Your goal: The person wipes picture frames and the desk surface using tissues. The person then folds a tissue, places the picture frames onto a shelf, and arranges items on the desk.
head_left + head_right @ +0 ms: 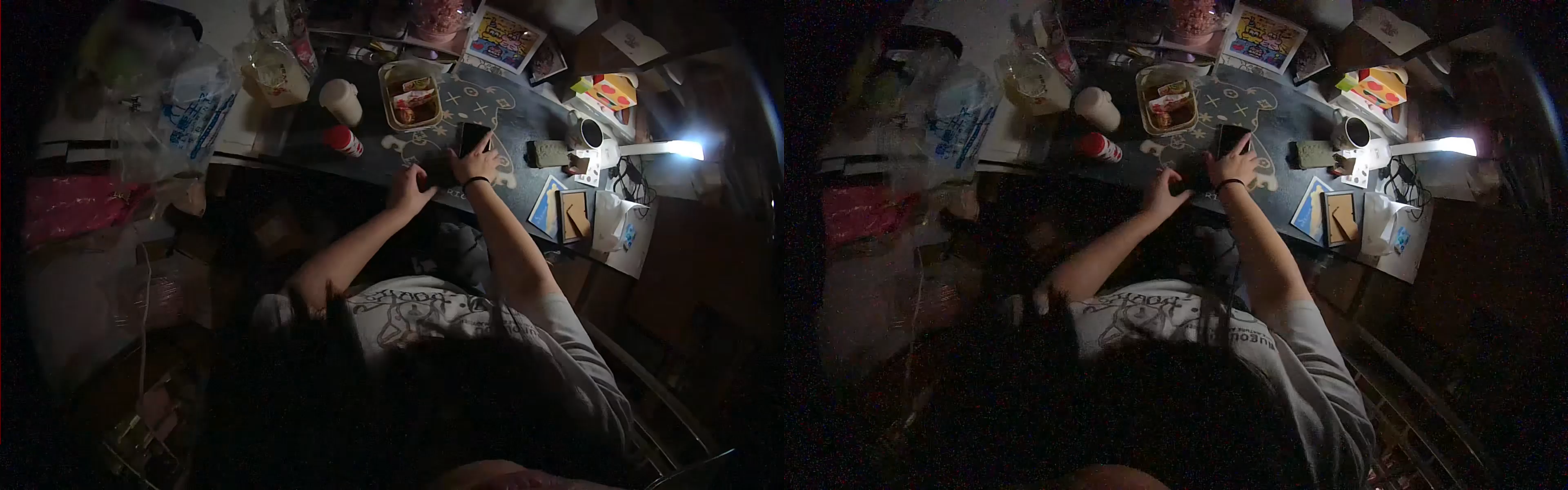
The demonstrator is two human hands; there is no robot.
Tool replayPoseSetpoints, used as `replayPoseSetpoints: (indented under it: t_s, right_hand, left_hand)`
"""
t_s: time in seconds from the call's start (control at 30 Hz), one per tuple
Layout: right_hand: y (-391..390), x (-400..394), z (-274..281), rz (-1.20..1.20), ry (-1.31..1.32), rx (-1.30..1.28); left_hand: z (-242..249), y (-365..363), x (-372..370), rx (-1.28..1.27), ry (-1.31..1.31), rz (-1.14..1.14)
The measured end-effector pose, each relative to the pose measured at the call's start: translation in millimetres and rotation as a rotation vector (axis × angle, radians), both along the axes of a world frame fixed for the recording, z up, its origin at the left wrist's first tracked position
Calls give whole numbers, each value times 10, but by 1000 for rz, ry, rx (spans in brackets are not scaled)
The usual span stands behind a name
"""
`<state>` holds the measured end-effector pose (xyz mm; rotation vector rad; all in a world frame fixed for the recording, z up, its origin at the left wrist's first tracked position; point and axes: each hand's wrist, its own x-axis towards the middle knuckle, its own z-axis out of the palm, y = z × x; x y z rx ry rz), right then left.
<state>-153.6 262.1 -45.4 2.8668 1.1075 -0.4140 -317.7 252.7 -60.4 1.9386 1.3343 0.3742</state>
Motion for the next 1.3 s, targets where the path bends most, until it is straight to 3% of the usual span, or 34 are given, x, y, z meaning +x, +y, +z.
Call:
replayPoseSetpoints:
  t_s: [0.03,0.1,0.2,0.27,0.3,0.37,0.5,0.57,0.77,0.9,1.0,1.07,1.17,1.3]
  right_hand:
    - [-5,-29,-24,20,-3,1]
    - [-25,-33,-66,37,0,37]
    - [-141,89,-133,59,-16,25]
    - [-279,192,-148,66,-82,16]
    - [-370,317,-336,74,-97,136]
    - [-539,442,-290,39,-65,129]
    - [-858,634,-219,2,-99,94]
    - [-975,761,-243,7,-145,30]
    - [-1153,896,-284,45,-193,124]
    - [-988,972,-300,1,-133,107]
    - [-731,941,-290,143,-282,141]
    - [-495,782,-132,351,-242,272]
    - [-119,475,11,596,2,605]
    - [374,-87,404,723,322,641]
  left_hand:
    - [140,28,-170,-26,-178,52]
    - [377,45,-460,23,-159,112]
    - [550,164,-820,253,-194,124]
    - [632,401,-878,649,-201,312]
    - [709,513,-881,648,-195,313]
    - [836,742,-859,842,68,442]
    - [893,1097,-724,743,93,379]
    - [924,1154,-648,745,384,338]
    - [645,1267,-607,728,437,301]
    - [712,1213,-624,666,380,323]
    - [666,1208,-678,623,353,298]
    - [488,1281,-733,638,304,284]
    - [787,1243,-764,789,317,169]
    - [674,1108,-925,735,77,311]
